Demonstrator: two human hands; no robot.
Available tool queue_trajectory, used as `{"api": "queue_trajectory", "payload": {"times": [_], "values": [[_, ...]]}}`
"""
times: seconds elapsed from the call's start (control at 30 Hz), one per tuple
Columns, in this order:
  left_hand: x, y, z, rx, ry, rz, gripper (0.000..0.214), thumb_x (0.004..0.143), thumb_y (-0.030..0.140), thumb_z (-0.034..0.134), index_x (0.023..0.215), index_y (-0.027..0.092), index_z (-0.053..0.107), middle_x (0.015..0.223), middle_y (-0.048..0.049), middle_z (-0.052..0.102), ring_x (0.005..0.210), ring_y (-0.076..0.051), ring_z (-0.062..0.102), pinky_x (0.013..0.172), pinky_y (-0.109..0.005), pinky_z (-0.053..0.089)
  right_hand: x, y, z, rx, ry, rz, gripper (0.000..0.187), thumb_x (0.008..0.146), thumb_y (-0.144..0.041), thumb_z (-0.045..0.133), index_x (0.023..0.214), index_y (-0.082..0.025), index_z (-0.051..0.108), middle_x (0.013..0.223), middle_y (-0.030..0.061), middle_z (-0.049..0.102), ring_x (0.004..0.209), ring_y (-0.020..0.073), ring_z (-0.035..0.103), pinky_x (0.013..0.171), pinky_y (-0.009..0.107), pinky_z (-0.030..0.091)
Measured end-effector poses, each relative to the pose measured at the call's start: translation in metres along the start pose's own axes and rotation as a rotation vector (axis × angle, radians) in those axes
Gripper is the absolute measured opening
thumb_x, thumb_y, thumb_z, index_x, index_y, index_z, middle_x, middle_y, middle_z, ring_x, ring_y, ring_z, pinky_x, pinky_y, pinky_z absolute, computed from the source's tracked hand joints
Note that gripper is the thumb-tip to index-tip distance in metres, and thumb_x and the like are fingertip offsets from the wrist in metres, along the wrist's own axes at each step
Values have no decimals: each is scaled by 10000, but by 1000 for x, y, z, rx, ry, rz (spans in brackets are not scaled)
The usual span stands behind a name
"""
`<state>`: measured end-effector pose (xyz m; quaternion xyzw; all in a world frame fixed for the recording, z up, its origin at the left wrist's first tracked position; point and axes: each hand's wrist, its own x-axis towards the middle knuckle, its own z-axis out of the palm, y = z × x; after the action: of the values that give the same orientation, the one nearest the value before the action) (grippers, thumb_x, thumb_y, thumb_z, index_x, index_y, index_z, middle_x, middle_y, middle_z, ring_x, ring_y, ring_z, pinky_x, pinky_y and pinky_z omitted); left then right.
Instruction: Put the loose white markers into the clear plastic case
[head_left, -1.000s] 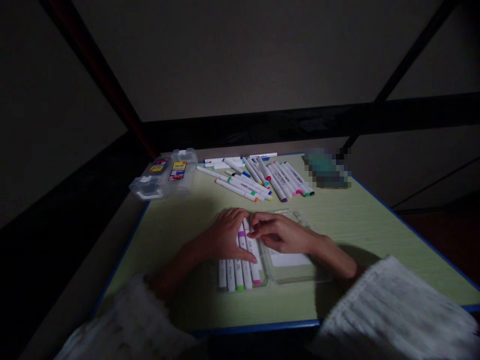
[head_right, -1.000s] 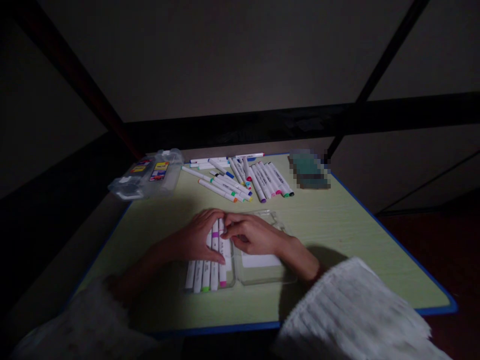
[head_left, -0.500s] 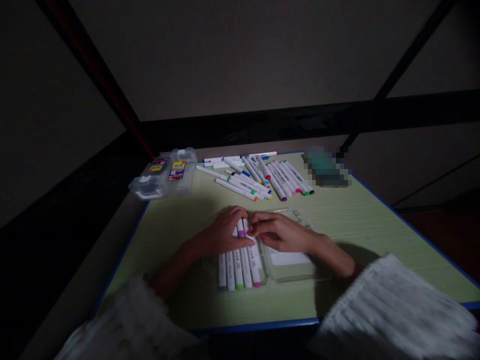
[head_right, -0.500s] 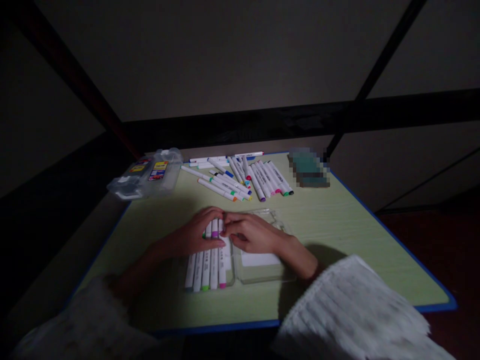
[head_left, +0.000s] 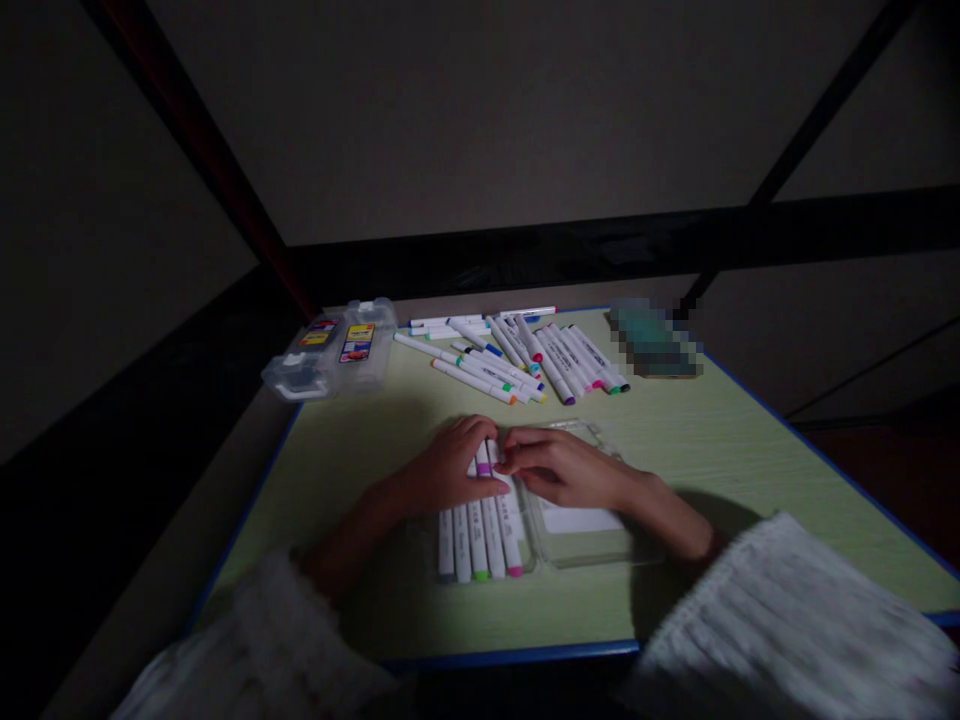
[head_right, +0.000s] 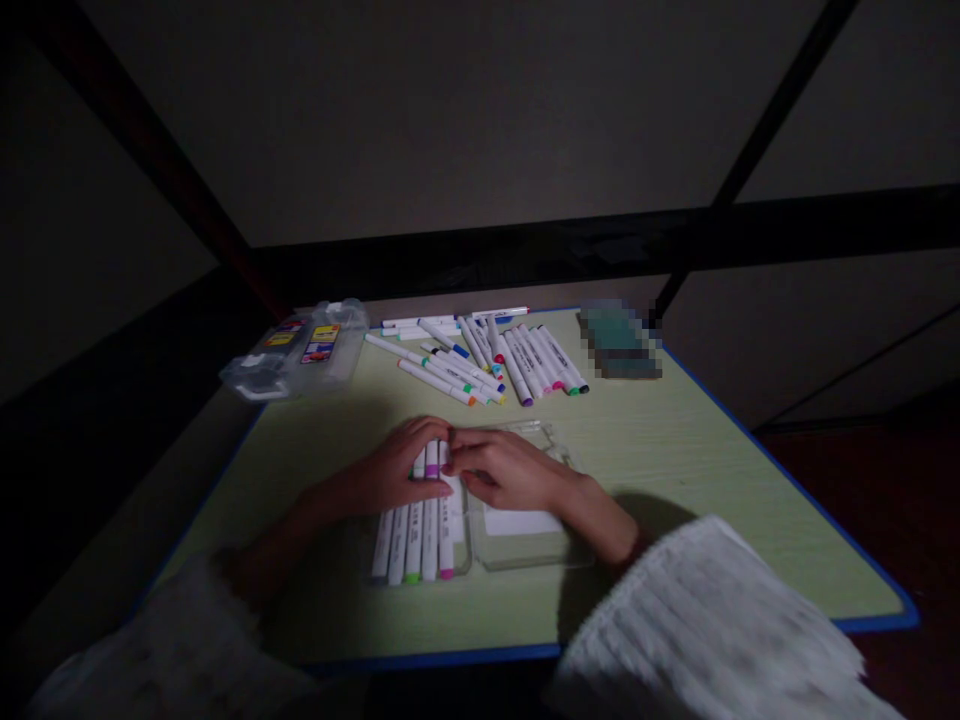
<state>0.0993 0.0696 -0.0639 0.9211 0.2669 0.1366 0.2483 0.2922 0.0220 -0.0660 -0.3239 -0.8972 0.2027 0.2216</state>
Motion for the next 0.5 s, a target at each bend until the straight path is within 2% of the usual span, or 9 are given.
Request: {"api": "queue_trajectory", "payload": {"times": [0.5], "values": [[0,1,-3,19,-15,5,395,665,312,664,979,178,466,1052,-74,525,1009,-231,468,877,-375,378,2,-5,-3,-57,-27,17,164,817,-97,439,860,-153,587,922,51,545,848,138,527,736,256,415]]}}
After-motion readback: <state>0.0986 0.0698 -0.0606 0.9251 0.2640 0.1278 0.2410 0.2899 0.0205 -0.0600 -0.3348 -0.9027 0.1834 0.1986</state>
